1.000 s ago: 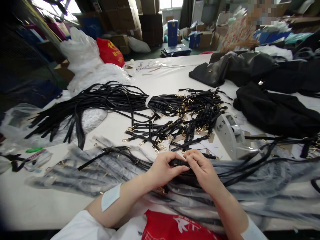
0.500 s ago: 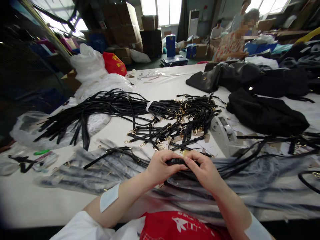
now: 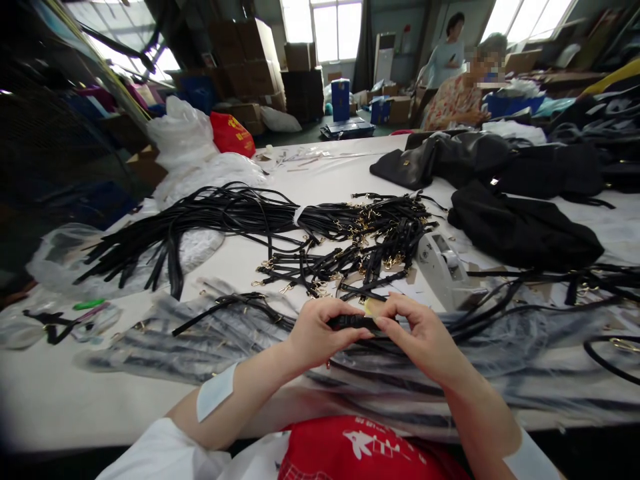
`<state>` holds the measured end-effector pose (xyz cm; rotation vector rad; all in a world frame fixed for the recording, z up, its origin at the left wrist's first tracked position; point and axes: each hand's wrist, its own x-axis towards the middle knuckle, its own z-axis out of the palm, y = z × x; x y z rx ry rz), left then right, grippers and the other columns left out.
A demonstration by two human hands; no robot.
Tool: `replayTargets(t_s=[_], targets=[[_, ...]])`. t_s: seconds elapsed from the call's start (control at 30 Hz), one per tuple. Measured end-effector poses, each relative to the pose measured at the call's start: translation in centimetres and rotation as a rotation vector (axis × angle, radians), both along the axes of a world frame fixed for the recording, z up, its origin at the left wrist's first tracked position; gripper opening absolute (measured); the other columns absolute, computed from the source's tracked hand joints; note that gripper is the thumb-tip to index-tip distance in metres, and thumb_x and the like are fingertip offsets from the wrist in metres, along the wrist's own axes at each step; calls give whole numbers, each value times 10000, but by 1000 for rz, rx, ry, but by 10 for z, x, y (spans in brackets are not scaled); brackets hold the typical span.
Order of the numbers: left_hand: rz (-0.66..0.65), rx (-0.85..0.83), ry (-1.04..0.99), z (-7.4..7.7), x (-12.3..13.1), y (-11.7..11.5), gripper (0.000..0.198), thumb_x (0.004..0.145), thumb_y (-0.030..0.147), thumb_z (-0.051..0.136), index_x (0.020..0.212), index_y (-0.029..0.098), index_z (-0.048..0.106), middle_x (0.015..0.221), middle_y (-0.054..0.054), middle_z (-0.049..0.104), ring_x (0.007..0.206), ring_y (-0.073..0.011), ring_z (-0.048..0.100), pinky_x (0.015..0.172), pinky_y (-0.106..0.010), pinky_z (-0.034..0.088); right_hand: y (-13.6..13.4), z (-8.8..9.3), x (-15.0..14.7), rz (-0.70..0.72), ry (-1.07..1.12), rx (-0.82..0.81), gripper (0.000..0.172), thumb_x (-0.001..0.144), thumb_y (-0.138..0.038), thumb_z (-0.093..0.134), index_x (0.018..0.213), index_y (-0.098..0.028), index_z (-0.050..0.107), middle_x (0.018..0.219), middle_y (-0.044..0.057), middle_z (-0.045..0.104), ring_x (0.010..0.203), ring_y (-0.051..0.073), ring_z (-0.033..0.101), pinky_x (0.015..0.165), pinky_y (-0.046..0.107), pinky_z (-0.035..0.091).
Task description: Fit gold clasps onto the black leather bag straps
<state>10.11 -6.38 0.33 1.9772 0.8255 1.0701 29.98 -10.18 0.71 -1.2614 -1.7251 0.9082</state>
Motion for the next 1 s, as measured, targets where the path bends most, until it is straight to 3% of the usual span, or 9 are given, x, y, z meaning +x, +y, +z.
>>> replayTargets(t_s=[0.17,0.37,0.57,0.73,0.83,0.9,1.0], targets=[[-30,56,-65,2,5,-7,221,674,284,864,842,180,765,747,-13,765,617,-109,664,637,-185,509,-5,5,-8,8,13,59,273,930,-330,578,684,-215,563,697,-26,542,715,152,528,1052,342,357],[-30,96,-25,7,1,-11,226,676,305,864,837,180,765,719,-18,753,607,-115,651,613,-195,490,-13,10,-5,49,12,75,208,928,-313,587,744,-219,612,744,-21,573,736,151,541,1146,388,271],[-18,58,-12,7,4,-20,238,677,357,856,810,185,761,675,-14,728,584,-117,622,584,-209,465,-19,9,-5,7,56,102,257,899,-324,621,671,-213,581,692,-23,532,694,153,527,1125,407,313],[-65,4,17,5,8,-27,200,701,350,834,787,190,750,660,-2,700,585,-117,597,584,-217,435,-28,12,-8,-2,-49,116,262,905,-307,600,665,-208,561,671,-19,558,721,161,576,1107,397,344],[-57,11,68,9,6,-27,210,738,378,788,763,182,719,644,1,667,591,-127,574,591,-227,432,-36,25,-10,-10,-141,222,74,875,-282,613,855,-212,620,867,32,629,858,196,617,968,352,476],[-64,33,82,9,4,-25,229,814,404,691,800,175,698,690,-22,675,640,-148,593,622,-239,456,-38,31,-13,-8,-173,338,165,836,-256,642,996,-220,626,982,63,646,942,220,632,867,312,532],[-114,70,61,0,3,-21,338,926,446,499,926,161,682,827,-82,717,733,-177,644,674,-252,503,-34,30,-13,8,-209,529,263,803,-251,681,1059,-233,626,979,67,671,910,218,667,797,279,568]])
